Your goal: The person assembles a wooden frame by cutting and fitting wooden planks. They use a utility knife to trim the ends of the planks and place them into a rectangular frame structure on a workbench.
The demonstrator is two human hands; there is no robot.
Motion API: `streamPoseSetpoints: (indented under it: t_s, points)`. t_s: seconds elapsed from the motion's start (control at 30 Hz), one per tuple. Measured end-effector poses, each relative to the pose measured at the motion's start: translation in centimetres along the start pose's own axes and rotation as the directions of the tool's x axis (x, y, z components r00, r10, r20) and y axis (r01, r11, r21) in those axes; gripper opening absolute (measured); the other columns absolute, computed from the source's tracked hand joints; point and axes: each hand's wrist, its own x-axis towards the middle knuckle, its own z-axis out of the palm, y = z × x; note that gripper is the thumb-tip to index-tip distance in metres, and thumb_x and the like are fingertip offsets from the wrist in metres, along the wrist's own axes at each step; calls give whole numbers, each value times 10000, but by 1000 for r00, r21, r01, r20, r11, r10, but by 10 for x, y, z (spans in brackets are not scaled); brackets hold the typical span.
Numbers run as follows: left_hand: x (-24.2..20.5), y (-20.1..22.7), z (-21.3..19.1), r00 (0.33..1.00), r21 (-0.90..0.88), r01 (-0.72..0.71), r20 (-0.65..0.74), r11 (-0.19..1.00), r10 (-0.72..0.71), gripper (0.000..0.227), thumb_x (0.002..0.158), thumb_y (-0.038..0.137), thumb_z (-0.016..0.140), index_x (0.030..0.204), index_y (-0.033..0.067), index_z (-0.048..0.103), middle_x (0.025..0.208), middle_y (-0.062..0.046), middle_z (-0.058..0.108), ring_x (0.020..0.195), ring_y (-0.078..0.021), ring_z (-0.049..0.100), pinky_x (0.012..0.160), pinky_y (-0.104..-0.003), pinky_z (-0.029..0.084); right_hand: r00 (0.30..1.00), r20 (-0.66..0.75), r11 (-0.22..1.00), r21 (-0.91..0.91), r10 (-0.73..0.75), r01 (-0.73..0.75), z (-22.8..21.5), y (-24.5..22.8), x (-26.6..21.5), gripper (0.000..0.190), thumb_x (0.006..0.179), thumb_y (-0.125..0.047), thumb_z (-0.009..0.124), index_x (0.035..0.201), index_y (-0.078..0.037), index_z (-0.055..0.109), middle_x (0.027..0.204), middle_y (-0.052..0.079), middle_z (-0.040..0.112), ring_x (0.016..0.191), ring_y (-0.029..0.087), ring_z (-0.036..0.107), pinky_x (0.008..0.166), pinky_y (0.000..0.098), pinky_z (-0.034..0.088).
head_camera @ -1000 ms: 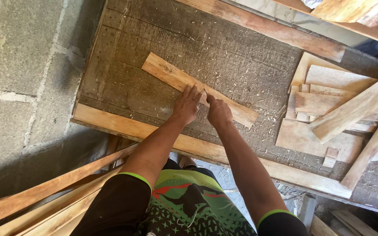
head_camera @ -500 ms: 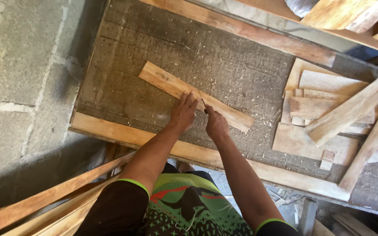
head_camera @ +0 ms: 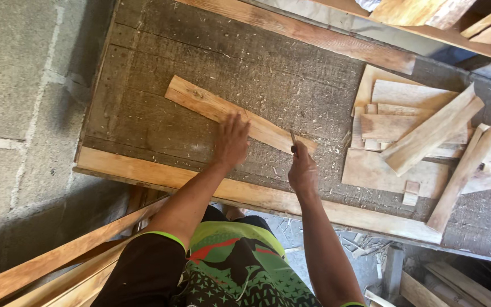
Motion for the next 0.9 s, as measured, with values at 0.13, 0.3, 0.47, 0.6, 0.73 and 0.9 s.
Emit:
streamPoseSetpoints:
  t_s: [0.13,0.3,0.47,0.6,0.73,0.9]
  points:
    - [5,36,16,966,133,-236,-73,963,247,690,1053,416,491,1615,84,269,1702,-213,138,1568,-373,94,1273,-503,70,978,134,983,-120,158,-142,-2,9,0,395,1028,-113,543,1404,-227,505,1128,176,739,919,399,737,693,540,591]
    - [9,58,35,977,133,-210,74,969,202,727,1033,438,468,1626,93,227,1701,-192,109,1574,-369,63,1270,-487,73,984,165,991,-122,68,-48,3,3,11,412,993,-97,541,1382,-232,548,1167,165,739,967,400,725,785,536,582]
    - [14,58,37,977,127,-212,33,969,209,715,1022,392,493,1610,71,242,1683,-204,108,1555,-377,80,1266,-483,97,941,279,973,-179,192,-145,8,-4,31,424,1017,-105,522,1413,-257,539,1200,158,716,998,390,716,845,517,579]
    - [10,59,30,979,103,-193,80,976,185,708,1014,339,534,1615,77,265,1699,-198,116,1573,-386,90,1280,-487,122,955,276,982,-180,109,-61,9,-4,41,413,1009,-107,552,1401,-239,555,1190,180,712,1005,401,707,846,526,570]
    - [11,62,24,977,115,-185,127,976,170,734,1007,339,547,1622,84,238,1697,-204,101,1567,-383,84,1275,-486,121,920,354,964,-256,168,-77,14,-4,48,427,1028,-77,522,1415,-255,552,1176,155,722,920,341,737,750,473,598]
    - [16,66,21,980,163,-179,115,970,161,748,999,357,525,1615,105,183,1681,-194,52,1543,-382,47,1248,-485,100,901,388,936,-347,197,-55,22,-6,49,552,950,62,545,1409,-243,566,1189,154,714,835,274,729,586,368,603]
